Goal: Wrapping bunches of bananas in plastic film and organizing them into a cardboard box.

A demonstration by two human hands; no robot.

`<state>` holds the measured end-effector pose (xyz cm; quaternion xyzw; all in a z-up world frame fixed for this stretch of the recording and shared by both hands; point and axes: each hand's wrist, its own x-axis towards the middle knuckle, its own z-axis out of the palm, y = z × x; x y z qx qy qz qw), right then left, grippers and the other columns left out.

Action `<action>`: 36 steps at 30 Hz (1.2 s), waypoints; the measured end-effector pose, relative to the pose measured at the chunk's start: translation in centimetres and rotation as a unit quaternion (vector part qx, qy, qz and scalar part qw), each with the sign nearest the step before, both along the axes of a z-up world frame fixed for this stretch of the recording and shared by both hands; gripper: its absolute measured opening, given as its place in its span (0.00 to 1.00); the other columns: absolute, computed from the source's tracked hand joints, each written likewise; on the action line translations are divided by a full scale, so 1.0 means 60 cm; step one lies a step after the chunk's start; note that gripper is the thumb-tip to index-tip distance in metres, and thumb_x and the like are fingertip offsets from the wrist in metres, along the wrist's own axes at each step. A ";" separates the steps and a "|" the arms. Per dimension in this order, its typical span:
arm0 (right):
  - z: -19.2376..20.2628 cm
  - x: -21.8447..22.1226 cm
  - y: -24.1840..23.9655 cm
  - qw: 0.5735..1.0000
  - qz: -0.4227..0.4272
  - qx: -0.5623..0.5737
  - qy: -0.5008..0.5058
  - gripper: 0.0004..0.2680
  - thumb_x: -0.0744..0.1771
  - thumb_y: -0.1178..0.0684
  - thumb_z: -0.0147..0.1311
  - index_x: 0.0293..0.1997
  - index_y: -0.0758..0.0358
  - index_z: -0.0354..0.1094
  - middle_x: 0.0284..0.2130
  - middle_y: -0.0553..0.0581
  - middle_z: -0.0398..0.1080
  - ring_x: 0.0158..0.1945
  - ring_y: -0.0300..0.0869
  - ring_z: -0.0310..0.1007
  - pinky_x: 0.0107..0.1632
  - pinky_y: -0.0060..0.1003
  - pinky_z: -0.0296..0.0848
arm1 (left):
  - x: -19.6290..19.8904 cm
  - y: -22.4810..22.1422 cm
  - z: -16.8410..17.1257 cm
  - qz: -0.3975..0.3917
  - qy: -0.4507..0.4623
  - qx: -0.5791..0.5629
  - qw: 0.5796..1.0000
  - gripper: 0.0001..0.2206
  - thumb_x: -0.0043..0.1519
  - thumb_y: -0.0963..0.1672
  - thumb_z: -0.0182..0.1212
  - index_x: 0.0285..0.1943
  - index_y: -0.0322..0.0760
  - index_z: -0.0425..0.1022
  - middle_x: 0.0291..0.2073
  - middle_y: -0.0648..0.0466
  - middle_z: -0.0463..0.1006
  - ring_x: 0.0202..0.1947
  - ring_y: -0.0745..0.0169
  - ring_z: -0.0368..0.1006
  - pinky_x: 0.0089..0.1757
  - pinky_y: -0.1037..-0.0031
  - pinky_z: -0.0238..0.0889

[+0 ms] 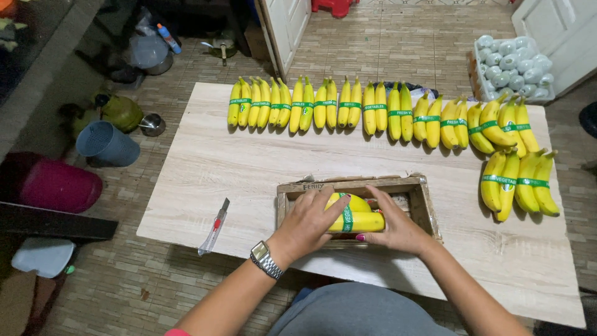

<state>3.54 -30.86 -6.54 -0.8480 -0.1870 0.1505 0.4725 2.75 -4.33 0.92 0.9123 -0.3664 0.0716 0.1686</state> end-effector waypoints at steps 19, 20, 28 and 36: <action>-0.207 -0.050 -0.003 0.908 -0.131 -0.317 -0.241 0.41 0.59 0.36 0.67 0.75 0.66 0.43 0.54 0.63 0.64 0.56 0.51 0.66 0.52 0.44 0.68 | -0.091 0.054 0.054 0.097 0.268 -0.031 0.958 0.29 0.52 0.52 0.69 0.62 0.43 0.72 0.47 0.46 0.77 0.49 0.45 0.70 0.48 0.57 0.64; -0.182 -0.048 -0.006 0.909 -0.126 -0.316 -0.242 0.41 0.59 0.36 0.67 0.75 0.66 0.43 0.54 0.63 0.64 0.56 0.51 0.66 0.52 0.44 0.68 | -0.093 0.052 0.048 0.101 0.268 -0.032 0.958 0.29 0.52 0.52 0.69 0.62 0.43 0.72 0.47 0.46 0.77 0.49 0.45 0.70 0.48 0.57 0.64; 0.041 -0.106 0.045 0.982 0.079 -0.059 -0.159 0.25 0.67 0.43 0.51 0.71 0.62 0.52 0.68 0.65 0.57 0.71 0.56 0.54 0.71 0.70 0.43 | -0.055 0.040 0.051 0.198 0.602 0.042 0.773 0.13 0.57 0.51 0.66 0.46 0.46 0.77 0.36 0.59 0.80 0.33 0.70 0.75 0.33 0.82 0.68; -0.088 -0.091 0.118 0.844 0.140 -0.291 -0.427 0.38 0.58 0.39 0.66 0.72 0.63 0.47 0.62 0.65 0.60 0.63 0.54 0.63 0.63 0.53 0.58 | 0.010 0.087 -0.068 0.115 0.688 -0.041 0.716 0.27 0.58 0.55 0.63 0.55 0.31 0.76 0.38 0.48 0.81 0.35 0.59 0.78 0.42 0.68 0.72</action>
